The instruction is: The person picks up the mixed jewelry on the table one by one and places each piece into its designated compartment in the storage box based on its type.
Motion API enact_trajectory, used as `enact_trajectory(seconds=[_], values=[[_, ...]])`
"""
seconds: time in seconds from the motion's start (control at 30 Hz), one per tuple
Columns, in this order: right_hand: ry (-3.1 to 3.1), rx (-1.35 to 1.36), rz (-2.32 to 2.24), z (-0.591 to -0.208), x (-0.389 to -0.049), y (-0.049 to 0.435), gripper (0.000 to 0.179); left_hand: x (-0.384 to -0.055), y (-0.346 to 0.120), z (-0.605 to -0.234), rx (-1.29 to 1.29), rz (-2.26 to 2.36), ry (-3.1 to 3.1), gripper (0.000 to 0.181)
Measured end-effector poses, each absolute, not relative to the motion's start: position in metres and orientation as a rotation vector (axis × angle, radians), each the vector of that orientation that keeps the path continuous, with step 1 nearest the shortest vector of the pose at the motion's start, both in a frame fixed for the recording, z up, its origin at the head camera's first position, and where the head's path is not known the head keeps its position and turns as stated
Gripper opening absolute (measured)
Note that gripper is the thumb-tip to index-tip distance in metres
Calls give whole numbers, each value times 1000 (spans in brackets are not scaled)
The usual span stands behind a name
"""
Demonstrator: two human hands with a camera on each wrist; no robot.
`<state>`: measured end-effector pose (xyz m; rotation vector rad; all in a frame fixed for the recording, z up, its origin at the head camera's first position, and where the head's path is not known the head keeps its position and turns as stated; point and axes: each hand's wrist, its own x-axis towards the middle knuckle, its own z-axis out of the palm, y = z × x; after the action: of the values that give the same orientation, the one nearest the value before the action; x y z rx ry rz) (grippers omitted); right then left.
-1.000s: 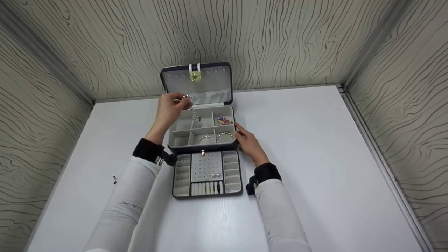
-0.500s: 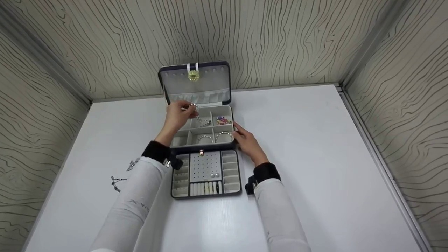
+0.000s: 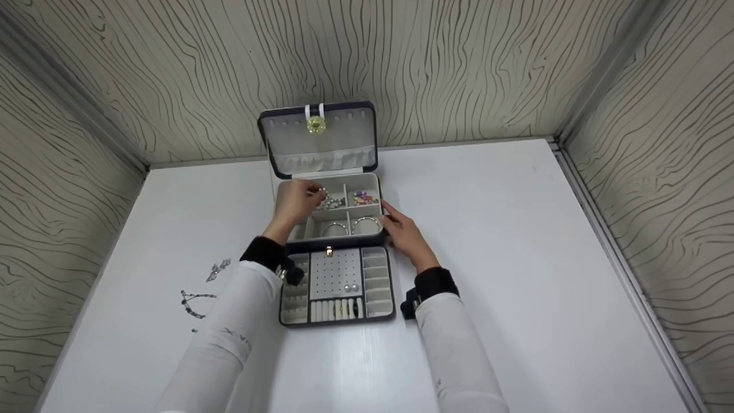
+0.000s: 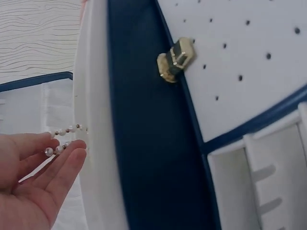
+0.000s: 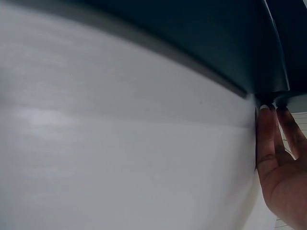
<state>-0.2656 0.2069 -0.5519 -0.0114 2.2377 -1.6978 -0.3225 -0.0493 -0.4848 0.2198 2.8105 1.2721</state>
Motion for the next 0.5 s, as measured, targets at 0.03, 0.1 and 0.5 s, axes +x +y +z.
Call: enact_trajectory(seconds=[0.03, 0.1, 0.5], values=[[2235, -14, -1698, -552, -266, 207, 59, -322, -49, -485, 207, 1270, 2804, 17], [2236, -14, -1702, -552, -267, 207, 58, -322, -48, -487, 199, 1234, 2811, 17], [2208, -7, -1713, -549, -266, 206, 56, -320, -40, -495, 194, 886, 2946, 11]])
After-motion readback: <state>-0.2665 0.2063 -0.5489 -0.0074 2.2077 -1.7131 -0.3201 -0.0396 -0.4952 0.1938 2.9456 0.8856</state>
